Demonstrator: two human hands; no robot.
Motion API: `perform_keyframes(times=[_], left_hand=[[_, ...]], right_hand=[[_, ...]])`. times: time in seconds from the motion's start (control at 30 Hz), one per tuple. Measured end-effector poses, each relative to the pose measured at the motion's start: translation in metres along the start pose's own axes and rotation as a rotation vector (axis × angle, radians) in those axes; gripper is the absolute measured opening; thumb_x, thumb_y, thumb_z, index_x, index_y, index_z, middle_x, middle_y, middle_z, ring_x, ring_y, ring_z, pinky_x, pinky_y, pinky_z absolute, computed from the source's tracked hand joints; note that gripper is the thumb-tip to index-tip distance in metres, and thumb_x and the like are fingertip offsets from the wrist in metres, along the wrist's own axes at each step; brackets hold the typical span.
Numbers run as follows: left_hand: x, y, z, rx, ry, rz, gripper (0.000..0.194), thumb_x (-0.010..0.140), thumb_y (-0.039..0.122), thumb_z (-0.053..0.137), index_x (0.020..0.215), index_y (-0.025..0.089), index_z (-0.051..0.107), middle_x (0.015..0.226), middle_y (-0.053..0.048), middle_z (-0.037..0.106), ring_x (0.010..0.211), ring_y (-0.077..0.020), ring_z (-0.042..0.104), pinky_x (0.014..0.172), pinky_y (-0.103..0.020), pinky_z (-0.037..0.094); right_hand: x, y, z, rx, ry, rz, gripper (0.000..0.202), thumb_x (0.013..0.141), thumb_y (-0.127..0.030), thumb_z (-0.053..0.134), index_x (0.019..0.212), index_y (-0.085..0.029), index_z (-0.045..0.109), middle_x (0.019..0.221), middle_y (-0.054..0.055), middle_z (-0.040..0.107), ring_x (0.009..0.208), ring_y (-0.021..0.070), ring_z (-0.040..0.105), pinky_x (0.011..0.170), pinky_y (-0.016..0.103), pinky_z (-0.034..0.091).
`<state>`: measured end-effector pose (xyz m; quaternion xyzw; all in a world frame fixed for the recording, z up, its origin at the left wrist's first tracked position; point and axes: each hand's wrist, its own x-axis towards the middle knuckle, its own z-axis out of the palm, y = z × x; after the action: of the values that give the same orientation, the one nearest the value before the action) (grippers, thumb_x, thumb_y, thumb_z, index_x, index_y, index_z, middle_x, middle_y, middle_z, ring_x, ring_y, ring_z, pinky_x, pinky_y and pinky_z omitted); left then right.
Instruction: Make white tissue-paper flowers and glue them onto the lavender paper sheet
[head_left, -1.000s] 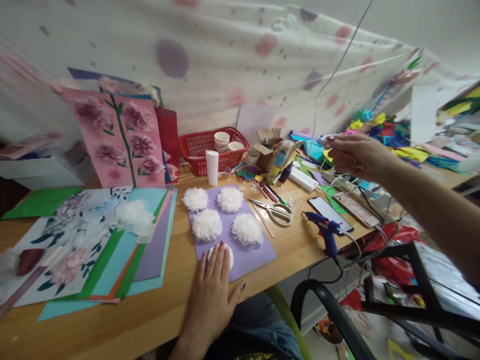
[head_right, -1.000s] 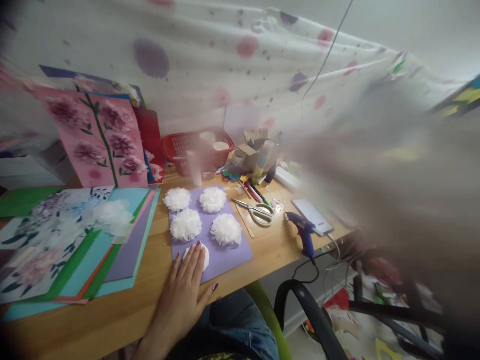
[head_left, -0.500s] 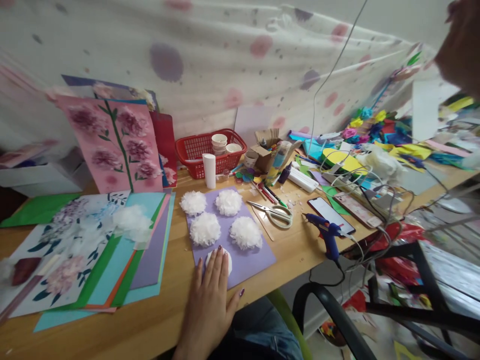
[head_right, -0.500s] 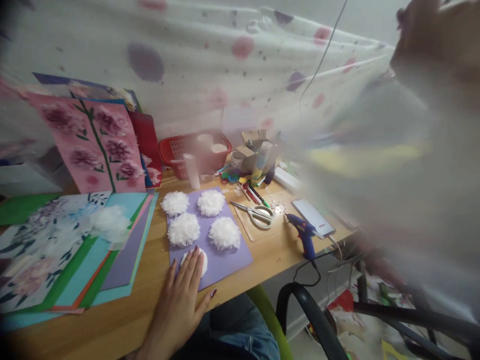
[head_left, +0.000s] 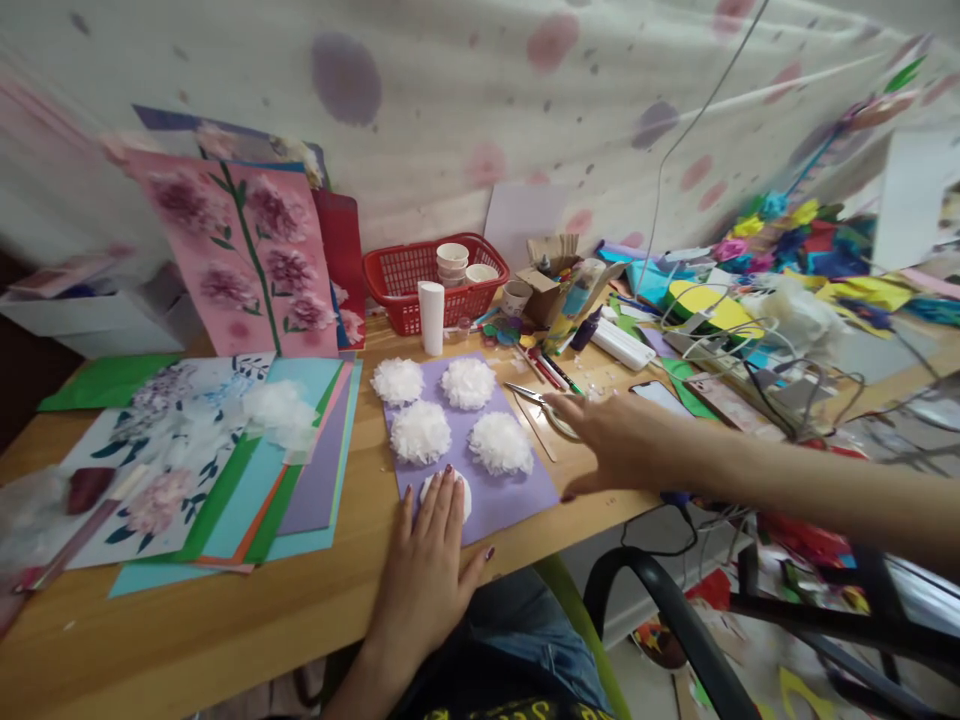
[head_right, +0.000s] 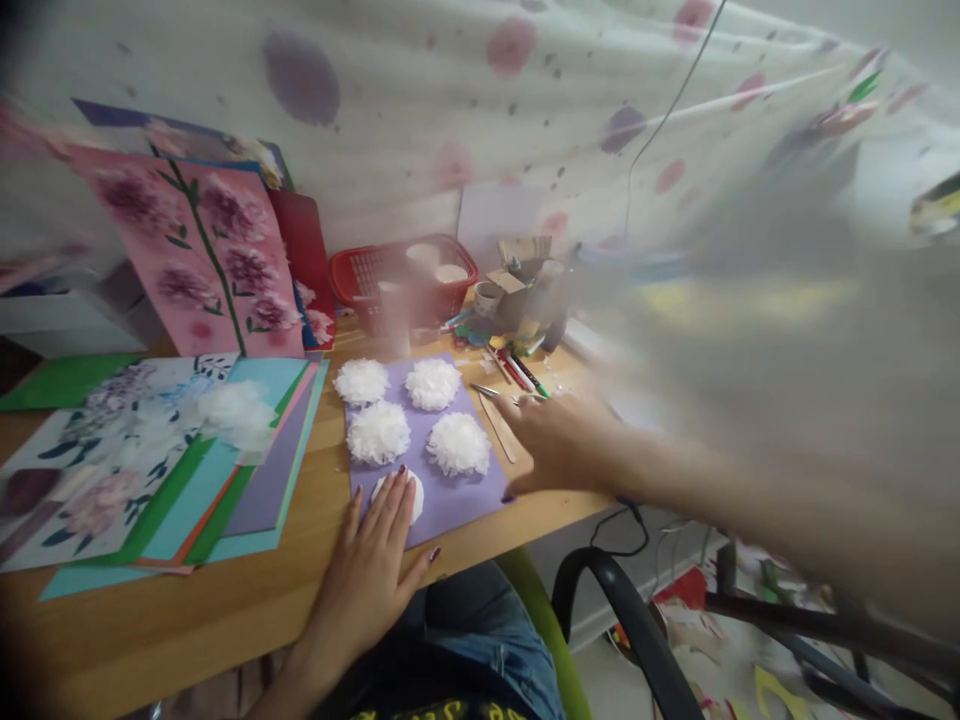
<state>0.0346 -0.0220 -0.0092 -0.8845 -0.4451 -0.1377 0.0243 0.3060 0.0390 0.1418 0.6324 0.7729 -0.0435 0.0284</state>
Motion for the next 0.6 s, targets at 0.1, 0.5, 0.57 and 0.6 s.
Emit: perform_keyframes(times=[0.1, 0.5, 0.57, 0.6], left_hand=[[0.002, 0.0, -0.002, 0.0, -0.017, -0.001, 0.067, 0.099, 0.047, 0.042, 0.15, 0.004, 0.037, 0.157, -0.02, 0.042, 0.144, -0.0337, 0.039, 0.115, -0.055, 0.031], [0.012, -0.007, -0.015, -0.412, 0.006, -0.08, 0.077, 0.095, 0.038, 0.055, 0.158, 0.021, 0.016, 0.156, -0.019, 0.043, 0.146, -0.0366, 0.036, 0.115, -0.063, 0.031], [0.047, -0.002, -0.037, -0.715, 0.067, -0.211, 0.088, 0.09, 0.04, 0.063, 0.159, 0.028, 0.008, 0.159, -0.017, 0.039, 0.144, -0.0337, 0.04, 0.112, -0.055, 0.041], [0.07, 0.003, -0.049, -0.88, 0.084, -0.199, 0.1, 0.085, 0.042, 0.069, 0.158, 0.028, 0.003, 0.161, -0.018, 0.034, 0.144, -0.0339, 0.04, 0.109, -0.052, 0.044]], right_hand=[[-0.013, -0.01, 0.026, -0.088, -0.304, -0.019, 0.041, 0.049, -0.022, 0.095, 0.082, -0.011, 0.074, 0.067, 0.015, 0.073, 0.065, 0.0335, 0.071, 0.062, 0.039, 0.05], [0.011, -0.019, -0.017, 0.829, -0.313, -0.12, 0.037, 0.1, -0.031, 0.016, 0.064, -0.027, 0.026, 0.062, -0.002, 0.034, 0.057, 0.0164, 0.043, 0.062, 0.031, 0.049], [0.013, -0.026, -0.022, 0.906, -0.231, -0.107, 0.035, 0.1, -0.035, 0.015, 0.067, -0.027, 0.021, 0.063, -0.003, 0.027, 0.055, 0.0168, 0.037, 0.058, 0.031, 0.047], [0.014, -0.028, -0.025, 0.929, -0.195, -0.105, 0.034, 0.1, -0.036, 0.016, 0.067, -0.027, 0.021, 0.063, -0.003, 0.026, 0.055, 0.0166, 0.036, 0.056, 0.031, 0.046]])
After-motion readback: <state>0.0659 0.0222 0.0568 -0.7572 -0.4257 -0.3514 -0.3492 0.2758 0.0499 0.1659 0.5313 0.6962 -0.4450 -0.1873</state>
